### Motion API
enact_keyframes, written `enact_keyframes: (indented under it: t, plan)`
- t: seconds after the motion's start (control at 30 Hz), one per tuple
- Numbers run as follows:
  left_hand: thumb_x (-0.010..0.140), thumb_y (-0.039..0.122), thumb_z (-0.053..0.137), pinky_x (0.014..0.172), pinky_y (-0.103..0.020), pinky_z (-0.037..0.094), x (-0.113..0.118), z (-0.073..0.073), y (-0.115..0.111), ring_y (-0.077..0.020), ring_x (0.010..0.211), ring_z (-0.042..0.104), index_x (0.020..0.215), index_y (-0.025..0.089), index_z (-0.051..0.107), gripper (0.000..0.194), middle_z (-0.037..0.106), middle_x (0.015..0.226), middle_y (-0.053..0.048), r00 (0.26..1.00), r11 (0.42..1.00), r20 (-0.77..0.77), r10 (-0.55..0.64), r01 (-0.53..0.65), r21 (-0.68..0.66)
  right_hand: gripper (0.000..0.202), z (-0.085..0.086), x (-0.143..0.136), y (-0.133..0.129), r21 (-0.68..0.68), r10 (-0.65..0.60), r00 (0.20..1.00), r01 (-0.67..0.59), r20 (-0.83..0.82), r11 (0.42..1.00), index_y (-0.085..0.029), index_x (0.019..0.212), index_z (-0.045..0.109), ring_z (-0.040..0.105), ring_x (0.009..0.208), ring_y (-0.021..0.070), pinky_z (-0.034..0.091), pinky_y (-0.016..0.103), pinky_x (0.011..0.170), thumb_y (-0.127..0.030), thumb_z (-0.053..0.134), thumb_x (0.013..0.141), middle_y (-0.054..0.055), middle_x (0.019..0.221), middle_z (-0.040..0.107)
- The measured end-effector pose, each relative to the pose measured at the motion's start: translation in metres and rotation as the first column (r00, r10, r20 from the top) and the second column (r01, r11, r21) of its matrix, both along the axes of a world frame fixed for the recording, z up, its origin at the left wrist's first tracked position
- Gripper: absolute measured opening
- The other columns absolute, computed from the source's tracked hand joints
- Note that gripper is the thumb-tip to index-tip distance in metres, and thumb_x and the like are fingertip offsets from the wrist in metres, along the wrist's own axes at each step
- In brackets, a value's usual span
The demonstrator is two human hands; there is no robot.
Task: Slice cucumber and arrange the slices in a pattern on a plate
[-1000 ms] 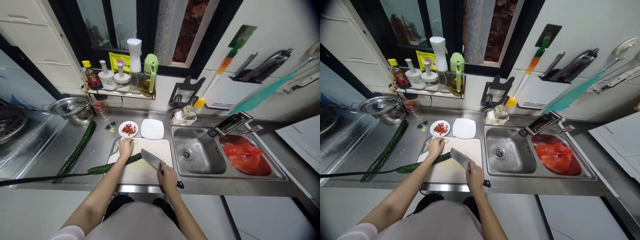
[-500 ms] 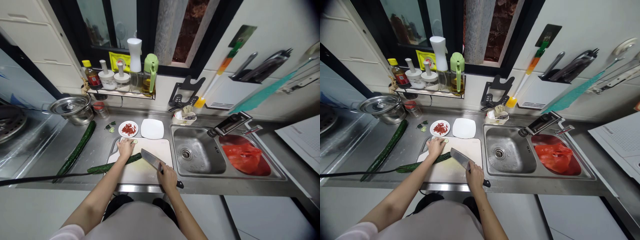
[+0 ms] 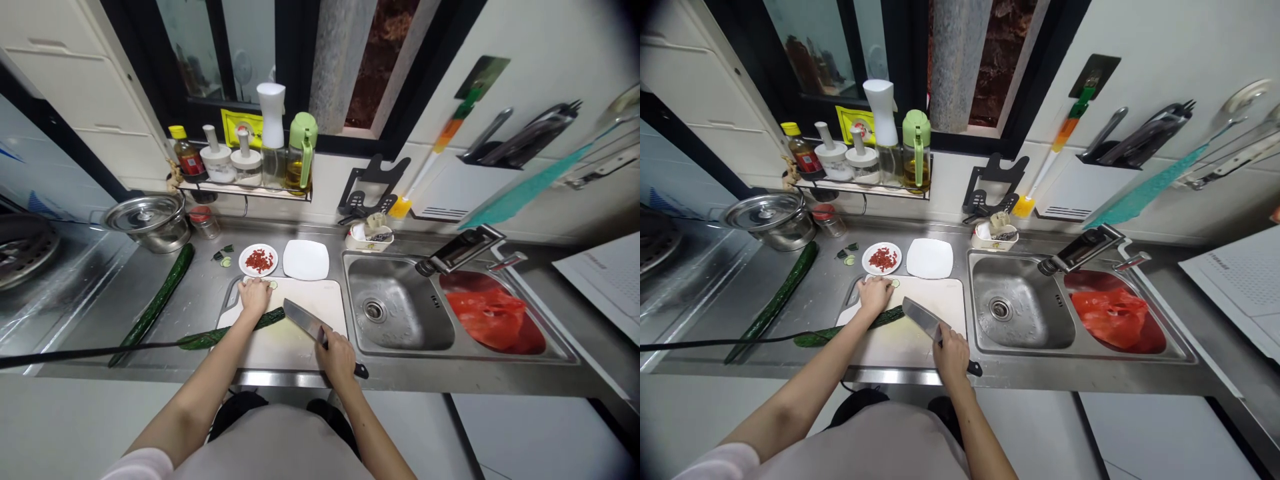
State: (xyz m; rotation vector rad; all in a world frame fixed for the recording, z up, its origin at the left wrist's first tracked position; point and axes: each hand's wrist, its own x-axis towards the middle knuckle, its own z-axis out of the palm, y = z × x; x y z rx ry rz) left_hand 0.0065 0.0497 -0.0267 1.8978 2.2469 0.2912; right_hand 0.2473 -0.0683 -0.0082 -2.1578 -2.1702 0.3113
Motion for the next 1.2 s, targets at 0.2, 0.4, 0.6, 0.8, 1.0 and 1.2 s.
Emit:
enact_keyframes:
  t: [0.2, 0.4, 0.6, 0.8, 1.0, 1.2]
  plan:
    - [0.079, 0.035, 0.056, 0.088, -0.044, 0.032, -0.005, 0.005, 0.002, -0.0278, 0.097, 0.057, 0.104, 0.025, 0.068, 0.029, 0.069, 0.095, -0.008, 0.957, 0.989, 0.253, 0.144, -0.149, -0.001, 0.038, 0.004, -0.002, 0.000, -0.006, -0.082, 0.985, 0.082, -0.154, 0.997, -0.026, 0.121, 0.062, 0.062, 0.090, 0.0186, 0.039, 0.025, 0.076, -0.028, 0.052, 0.084, 0.004, 0.095, 0.071]
    - [0.082, 0.035, 0.053, 0.085, -0.038, 0.037, -0.022, 0.009, -0.019, -0.0213, 0.087, 0.061, 0.113, 0.025, 0.062, 0.033, 0.067, 0.088, -0.002, 0.819, 0.918, 0.489, 0.301, -0.388, 0.085, 0.040, 0.006, -0.001, 0.007, -0.019, -0.203, 0.852, 0.221, -0.484, 0.975, -0.020, 0.103, 0.066, 0.063, 0.074, 0.0194, 0.041, 0.025, 0.066, -0.044, 0.037, 0.091, 0.005, 0.081, 0.070]
    - [0.085, 0.033, 0.052, 0.084, -0.037, 0.040, -0.032, 0.009, -0.058, -0.0189, 0.080, 0.060, 0.108, 0.023, 0.065, 0.028, 0.067, 0.092, -0.004, 0.878, 0.948, 0.441, 0.185, -0.277, 0.155, 0.046, 0.011, -0.006, 0.013, 0.026, -0.191, 0.743, 0.270, -0.641, 0.962, -0.018, 0.086, 0.061, 0.057, 0.066, 0.0187, 0.040, 0.025, 0.061, -0.054, 0.032, 0.090, 0.006, 0.071, 0.065]
    - [0.090, 0.032, 0.049, 0.088, -0.036, 0.039, -0.015, 0.002, -0.085, -0.0210, 0.097, 0.060, 0.100, 0.024, 0.067, 0.022, 0.068, 0.101, -0.005, 0.943, 0.963, 0.297, -0.151, 0.073, 0.258, 0.040, 0.016, -0.017, 0.014, -0.045, -0.159, 0.816, 0.161, -0.556, 0.986, -0.018, 0.092, 0.062, 0.059, 0.069, 0.0185, 0.039, 0.024, 0.061, -0.046, 0.034, 0.090, 0.004, 0.075, 0.066]
    - [0.091, 0.031, 0.050, 0.087, -0.037, 0.038, 0.005, -0.007, -0.088, -0.0196, 0.095, 0.059, 0.101, 0.025, 0.067, 0.020, 0.067, 0.098, -0.004, 0.936, 0.926, 0.192, -0.294, 0.229, 0.302, 0.026, 0.019, -0.032, 0.017, -0.121, -0.105, 0.913, 0.062, -0.394, 0.991, -0.018, 0.097, 0.062, 0.061, 0.078, 0.0179, 0.036, 0.023, 0.066, -0.033, 0.041, 0.090, 0.004, 0.084, 0.069]
    - [0.092, 0.031, 0.050, 0.085, -0.036, 0.039, 0.006, -0.012, -0.078, -0.0190, 0.094, 0.059, 0.101, 0.026, 0.069, 0.022, 0.068, 0.101, -0.004, 0.932, 0.906, 0.169, -0.321, 0.251, 0.341, 0.026, 0.024, -0.046, 0.019, -0.219, -0.029, 0.976, -0.019, -0.215, 0.976, -0.019, 0.108, 0.059, 0.062, 0.082, 0.0180, 0.033, 0.024, 0.066, -0.029, 0.040, 0.094, 0.006, 0.089, 0.070]
